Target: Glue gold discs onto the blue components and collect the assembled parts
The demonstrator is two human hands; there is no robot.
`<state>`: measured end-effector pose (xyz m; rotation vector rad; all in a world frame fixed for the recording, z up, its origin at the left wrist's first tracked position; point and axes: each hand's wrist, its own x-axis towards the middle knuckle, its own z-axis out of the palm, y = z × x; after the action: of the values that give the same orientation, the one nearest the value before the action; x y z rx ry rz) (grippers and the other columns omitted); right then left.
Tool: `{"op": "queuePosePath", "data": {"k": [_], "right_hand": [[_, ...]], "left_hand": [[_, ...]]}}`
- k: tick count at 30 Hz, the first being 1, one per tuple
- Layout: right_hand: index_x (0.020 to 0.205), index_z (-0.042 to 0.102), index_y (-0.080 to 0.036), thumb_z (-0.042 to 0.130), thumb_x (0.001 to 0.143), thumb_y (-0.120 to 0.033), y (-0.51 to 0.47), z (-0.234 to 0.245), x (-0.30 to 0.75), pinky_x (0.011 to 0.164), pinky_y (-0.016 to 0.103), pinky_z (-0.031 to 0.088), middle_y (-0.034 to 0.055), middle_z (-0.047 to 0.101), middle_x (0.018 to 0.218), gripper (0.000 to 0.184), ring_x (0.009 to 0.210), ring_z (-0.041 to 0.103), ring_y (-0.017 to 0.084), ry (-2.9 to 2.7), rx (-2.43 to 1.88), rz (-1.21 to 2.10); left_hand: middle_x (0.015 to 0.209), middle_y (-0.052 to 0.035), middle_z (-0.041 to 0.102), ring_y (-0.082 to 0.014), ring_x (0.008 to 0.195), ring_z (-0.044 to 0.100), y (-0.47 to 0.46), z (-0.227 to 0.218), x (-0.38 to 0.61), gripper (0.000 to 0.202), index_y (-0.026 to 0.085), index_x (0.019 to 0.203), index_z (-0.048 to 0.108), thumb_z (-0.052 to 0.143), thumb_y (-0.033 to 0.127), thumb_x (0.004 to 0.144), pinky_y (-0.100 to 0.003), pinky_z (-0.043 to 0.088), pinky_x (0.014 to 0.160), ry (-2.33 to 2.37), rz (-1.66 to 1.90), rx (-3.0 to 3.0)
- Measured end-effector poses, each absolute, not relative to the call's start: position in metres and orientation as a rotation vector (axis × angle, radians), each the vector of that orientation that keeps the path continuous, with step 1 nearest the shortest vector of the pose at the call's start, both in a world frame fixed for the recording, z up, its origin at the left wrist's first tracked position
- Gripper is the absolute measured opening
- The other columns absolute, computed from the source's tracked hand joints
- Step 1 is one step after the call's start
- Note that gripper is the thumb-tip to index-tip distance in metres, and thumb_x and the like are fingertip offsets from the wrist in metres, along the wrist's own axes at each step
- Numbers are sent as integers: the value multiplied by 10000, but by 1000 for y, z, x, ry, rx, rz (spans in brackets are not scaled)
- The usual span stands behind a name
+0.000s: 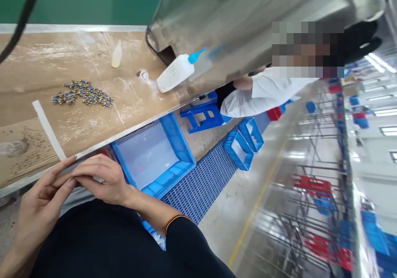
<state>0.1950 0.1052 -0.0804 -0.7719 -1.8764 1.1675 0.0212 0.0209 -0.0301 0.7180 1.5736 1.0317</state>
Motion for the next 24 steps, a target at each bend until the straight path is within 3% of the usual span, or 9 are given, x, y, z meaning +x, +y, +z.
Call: {"op": "queuePosePath", "data": {"k": [3, 6, 10, 13, 18, 24], "right_hand": [[1155, 860, -297, 817, 1113, -421, 117, -97, 233, 1004, 400, 718, 39, 888, 1117, 137, 1062, 846, 217, -1681, -1077, 1157], [1142, 853, -265, 808, 1046, -537, 163, -135, 289, 972, 397, 708, 47, 880, 1104, 292, 1012, 830, 225, -1490, -1497, 1013], [1181, 817, -181, 687, 1106, -479, 252, -192, 368, 975, 444, 698, 78, 857, 1059, 333, 935, 799, 232, -1400, -1821, 832], [1198, 796, -164, 762, 1130, -436, 304, -221, 405, 1031, 472, 694, 81, 838, 1148, 282, 1027, 807, 238, -1412, -2027, 739], [1366, 759, -190, 815, 1131, -475, 346, -250, 424, 1077, 505, 704, 98, 781, 1392, 374, 1227, 787, 274, -1511, -2260, 654], [1429, 740, -200, 812, 1133, -472, 364, -277, 427, 1084, 516, 706, 114, 762, 1448, 408, 1259, 780, 287, -1640, -2434, 586]], "left_hand": [[1354, -127, 896, -346, 1235, 889, 23, -47, 20, 844, 283, 1779, 565, 823, 649, 1063, -478, 734, 1118, 1458, 896, 821], [1372, -121, 888, -332, 1238, 878, 22, -54, 15, 815, 298, 1757, 577, 797, 677, 1070, -455, 722, 1115, 1499, 823, 863], [1342, -70, 898, -306, 1214, 869, 16, -47, 7, 782, 355, 1713, 608, 792, 728, 1050, -427, 710, 1105, 1596, 796, 845], [1324, -76, 903, -338, 1215, 869, 12, -44, 3, 825, 354, 1711, 613, 806, 755, 1017, -472, 718, 1097, 1649, 798, 848], [1312, -75, 906, -340, 1216, 877, 6, -53, 0, 797, 380, 1701, 620, 798, 752, 1018, -467, 731, 1073, 1656, 795, 870], [1344, -69, 896, -320, 1221, 876, 3, -54, 0, 768, 398, 1690, 629, 789, 751, 1026, -426, 721, 1079, 1662, 748, 874]]}}
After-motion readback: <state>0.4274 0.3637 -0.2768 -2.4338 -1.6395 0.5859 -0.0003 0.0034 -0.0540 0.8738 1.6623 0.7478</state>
